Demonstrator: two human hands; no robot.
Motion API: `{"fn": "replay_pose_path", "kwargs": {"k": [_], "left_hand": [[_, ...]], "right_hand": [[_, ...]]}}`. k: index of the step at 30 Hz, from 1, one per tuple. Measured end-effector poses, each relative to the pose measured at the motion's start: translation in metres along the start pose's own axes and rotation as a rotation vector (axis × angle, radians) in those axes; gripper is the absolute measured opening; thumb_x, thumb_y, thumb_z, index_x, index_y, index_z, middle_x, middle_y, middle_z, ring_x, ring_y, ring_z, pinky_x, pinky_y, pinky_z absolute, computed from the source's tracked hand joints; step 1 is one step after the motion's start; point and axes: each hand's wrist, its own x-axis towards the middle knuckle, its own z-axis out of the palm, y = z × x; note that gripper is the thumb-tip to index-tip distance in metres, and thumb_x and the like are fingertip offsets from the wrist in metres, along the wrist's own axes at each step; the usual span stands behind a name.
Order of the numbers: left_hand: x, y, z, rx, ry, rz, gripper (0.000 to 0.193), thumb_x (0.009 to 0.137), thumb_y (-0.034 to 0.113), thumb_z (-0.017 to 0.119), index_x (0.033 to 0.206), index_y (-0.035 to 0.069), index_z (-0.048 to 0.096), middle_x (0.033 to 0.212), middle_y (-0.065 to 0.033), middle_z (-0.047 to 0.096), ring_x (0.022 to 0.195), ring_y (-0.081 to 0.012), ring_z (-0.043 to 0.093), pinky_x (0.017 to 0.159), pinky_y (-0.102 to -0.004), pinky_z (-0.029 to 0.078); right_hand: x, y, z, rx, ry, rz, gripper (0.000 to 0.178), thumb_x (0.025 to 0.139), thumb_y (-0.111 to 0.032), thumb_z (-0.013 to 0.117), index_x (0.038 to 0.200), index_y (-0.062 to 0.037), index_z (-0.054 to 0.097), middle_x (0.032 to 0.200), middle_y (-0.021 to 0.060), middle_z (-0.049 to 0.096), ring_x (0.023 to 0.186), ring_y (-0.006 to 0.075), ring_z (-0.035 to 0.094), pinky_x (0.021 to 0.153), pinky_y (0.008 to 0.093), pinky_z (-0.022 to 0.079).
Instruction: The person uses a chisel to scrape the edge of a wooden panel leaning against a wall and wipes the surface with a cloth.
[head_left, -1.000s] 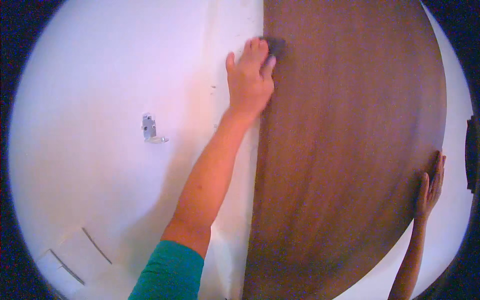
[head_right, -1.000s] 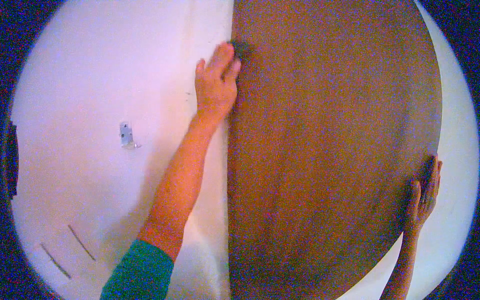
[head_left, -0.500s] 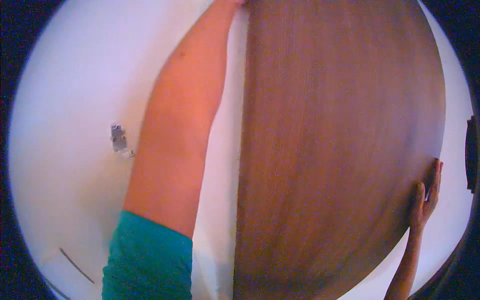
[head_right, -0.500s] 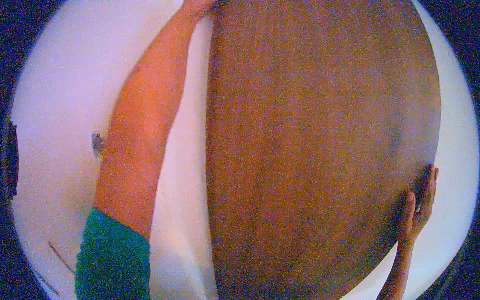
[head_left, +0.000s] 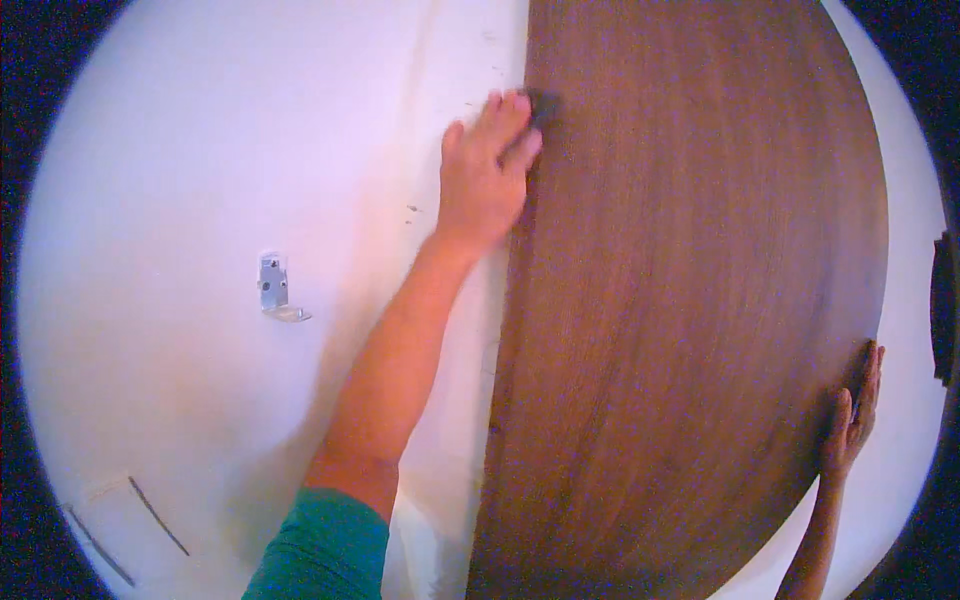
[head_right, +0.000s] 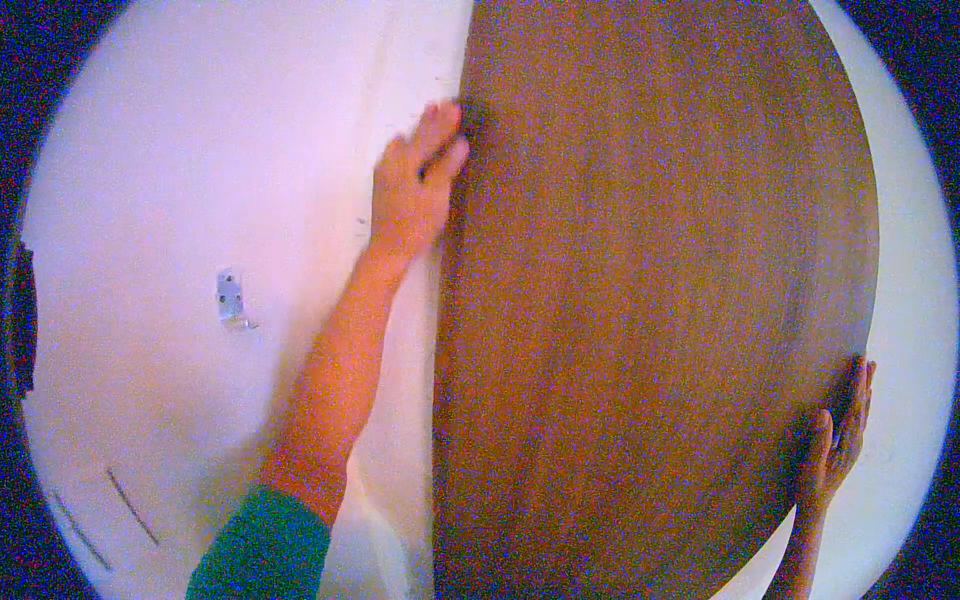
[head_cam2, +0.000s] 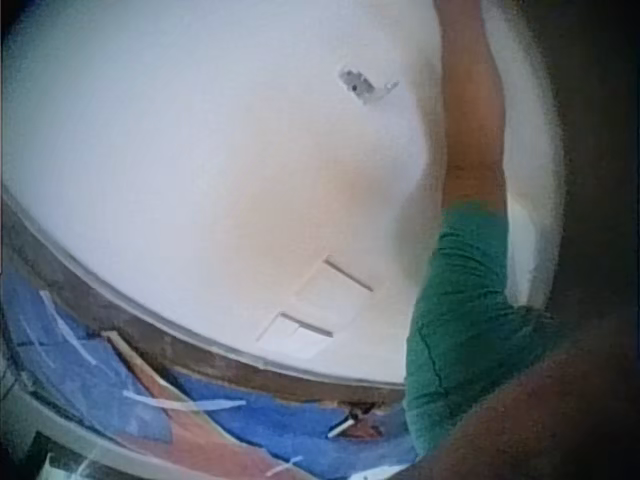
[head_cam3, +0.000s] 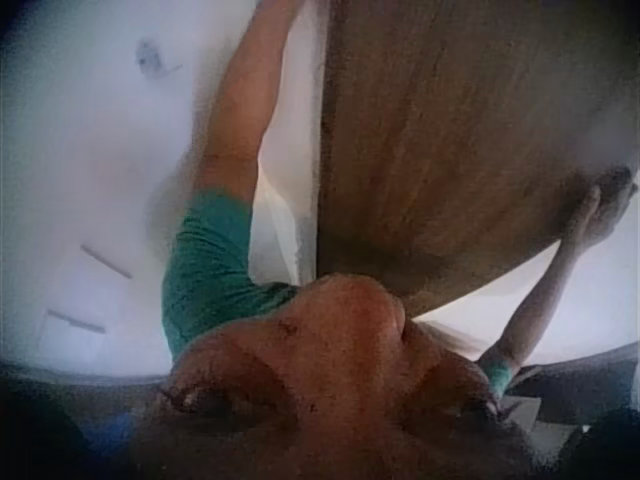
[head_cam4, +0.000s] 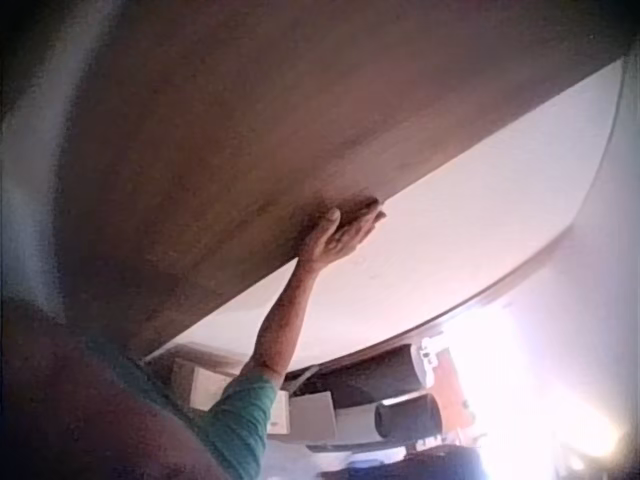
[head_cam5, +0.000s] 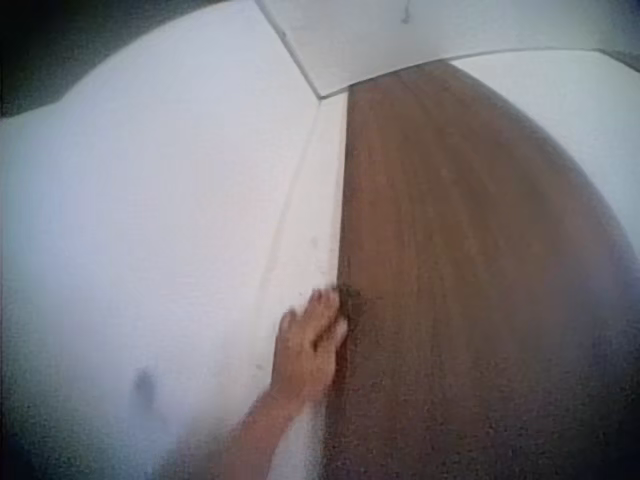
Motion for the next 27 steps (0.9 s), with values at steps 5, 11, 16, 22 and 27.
{"fn": "replay_pose_path", "kwargs": {"k": [5, 11, 16, 22, 27], "left_hand": [[0.160, -0.051, 0.032, 0.158, 0.012, -0.090, 0.041, 0.096, 0.044, 0.055, 0.129, 0.021, 0.065, 0.123, -0.0182, 0.065, 0.105, -0.0394, 0.065, 0.094, -0.0474, 0.050], [0.303, -0.035, 0.047, 0.074, -0.122, -0.132, 0.051, 0.098, 0.039, 0.053, 0.116, -0.006, 0.066, 0.110, -0.0286, 0.067, 0.109, -0.0425, 0.063, 0.092, -0.0457, 0.049], [0.263, 0.008, 0.027, -0.090, -0.106, -0.182, 0.049, 0.098, 0.037, 0.054, 0.118, -0.006, 0.065, 0.115, -0.0239, 0.068, 0.110, -0.0399, 0.063, 0.094, -0.0445, 0.048], [0.107, 0.020, -0.007, 0.182, -0.048, -0.008, 0.045, 0.099, 0.037, 0.051, 0.133, 0.008, 0.059, 0.134, -0.0172, 0.060, 0.123, -0.0350, 0.056, 0.107, -0.0472, 0.040], [-0.105, 0.083, -0.047, 0.231, -0.102, 0.065, 0.058, 0.088, 0.018, 0.064, 0.141, 0.002, 0.049, 0.147, -0.0185, 0.049, 0.139, -0.0318, 0.043, 0.113, -0.0613, 0.019]], "right_hand": [[0.002, -0.006, 0.009, 0.118, 0.013, 0.037, 0.064, 0.100, -0.038, 0.049, 0.150, 0.0007, 0.037, 0.157, 0.0201, 0.033, 0.149, 0.0335, 0.024, 0.121, 0.0453, 0.019], [0.002, -0.003, 0.001, -0.020, -0.004, 0.002, 0.067, 0.099, -0.042, 0.049, 0.150, 0.0001, 0.036, 0.157, 0.0205, 0.033, 0.148, 0.0350, 0.026, 0.121, 0.0464, 0.019], [-0.009, 0.004, 0.011, -0.023, 0.039, -0.010, 0.065, 0.101, -0.041, 0.047, 0.149, 0.0006, 0.038, 0.156, 0.0203, 0.035, 0.148, 0.0353, 0.025, 0.120, 0.0466, 0.020], [-0.006, 0.012, 0.018, 0.002, 0.055, -0.080, 0.061, 0.102, -0.039, 0.044, 0.148, 0.0016, 0.040, 0.155, 0.0190, 0.038, 0.148, 0.0363, 0.024, 0.120, 0.0465, 0.021], [-0.013, 0.028, 0.002, -0.127, 0.026, -0.122, 0.059, 0.105, -0.038, 0.040, 0.150, -0.0001, 0.037, 0.156, 0.0166, 0.037, 0.148, 0.0374, 0.024, 0.120, 0.0468, 0.021]]}}
